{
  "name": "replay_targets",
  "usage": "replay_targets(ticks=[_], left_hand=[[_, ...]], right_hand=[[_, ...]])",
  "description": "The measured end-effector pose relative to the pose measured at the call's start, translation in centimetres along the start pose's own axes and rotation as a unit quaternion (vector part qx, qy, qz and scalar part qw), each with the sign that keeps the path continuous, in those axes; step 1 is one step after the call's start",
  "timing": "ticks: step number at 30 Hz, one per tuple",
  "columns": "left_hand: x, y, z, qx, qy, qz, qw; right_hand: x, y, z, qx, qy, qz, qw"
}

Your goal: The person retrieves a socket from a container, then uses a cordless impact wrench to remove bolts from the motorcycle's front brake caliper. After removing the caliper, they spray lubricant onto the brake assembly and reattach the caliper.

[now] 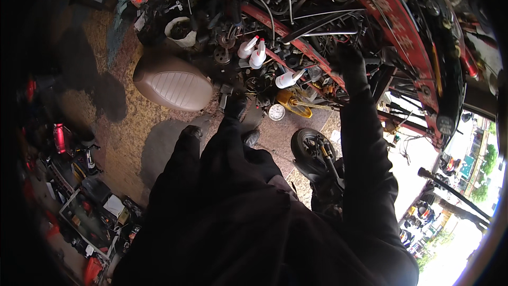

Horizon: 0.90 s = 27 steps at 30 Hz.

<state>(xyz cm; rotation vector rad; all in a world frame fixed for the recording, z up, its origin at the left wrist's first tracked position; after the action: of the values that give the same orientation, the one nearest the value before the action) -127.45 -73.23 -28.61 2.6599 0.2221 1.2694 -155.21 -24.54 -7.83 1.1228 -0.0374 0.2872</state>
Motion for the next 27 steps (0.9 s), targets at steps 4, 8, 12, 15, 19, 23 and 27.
replay_targets(ticks=[4,8,12,15,19,23,27], left_hand=[[-1.6,3.0,4.3,0.000,0.158,-0.065,0.985],[-0.9,7.1,9.0,-0.021,0.182,-0.102,0.978],[0.2,9.3,12.3,-0.020,0.246,-0.122,0.961],[0.4,9.8,12.8,-0.025,0.265,-0.111,0.958],[0.4,9.9,12.0,0.022,0.258,-0.126,0.958],[0.8,10.4,10.2,0.028,0.251,-0.147,0.956],[-0.7,10.0,7.9,0.012,0.216,-0.137,0.967]], right_hand=[[-8.9,0.1,-0.1,-0.257,-0.140,-0.043,0.955],[-15.2,0.6,2.1,0.391,0.221,-0.130,0.884],[-20.3,-0.9,-0.3,-0.144,-0.050,-0.091,0.984],[-22.6,-1.1,-0.6,0.012,-0.038,-0.091,0.995],[-23.7,-1.4,-0.4,0.124,-0.023,-0.113,0.986],[-21.5,-1.3,0.6,0.165,0.018,-0.173,0.971],[-14.2,-0.4,3.7,0.246,0.098,-0.278,0.924]])
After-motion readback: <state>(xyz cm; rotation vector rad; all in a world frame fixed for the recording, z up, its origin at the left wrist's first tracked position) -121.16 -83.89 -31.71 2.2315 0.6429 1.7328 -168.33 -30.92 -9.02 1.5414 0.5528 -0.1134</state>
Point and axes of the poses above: each hand's wrist, its own x-axis away from the middle knuckle, its own y-axis out of the back of the hand, z = x × y, the point moved 3 cm from there along -x, towards the middle knuckle, and after that the axes turned 1 degree about x, right-handed, at the moved point
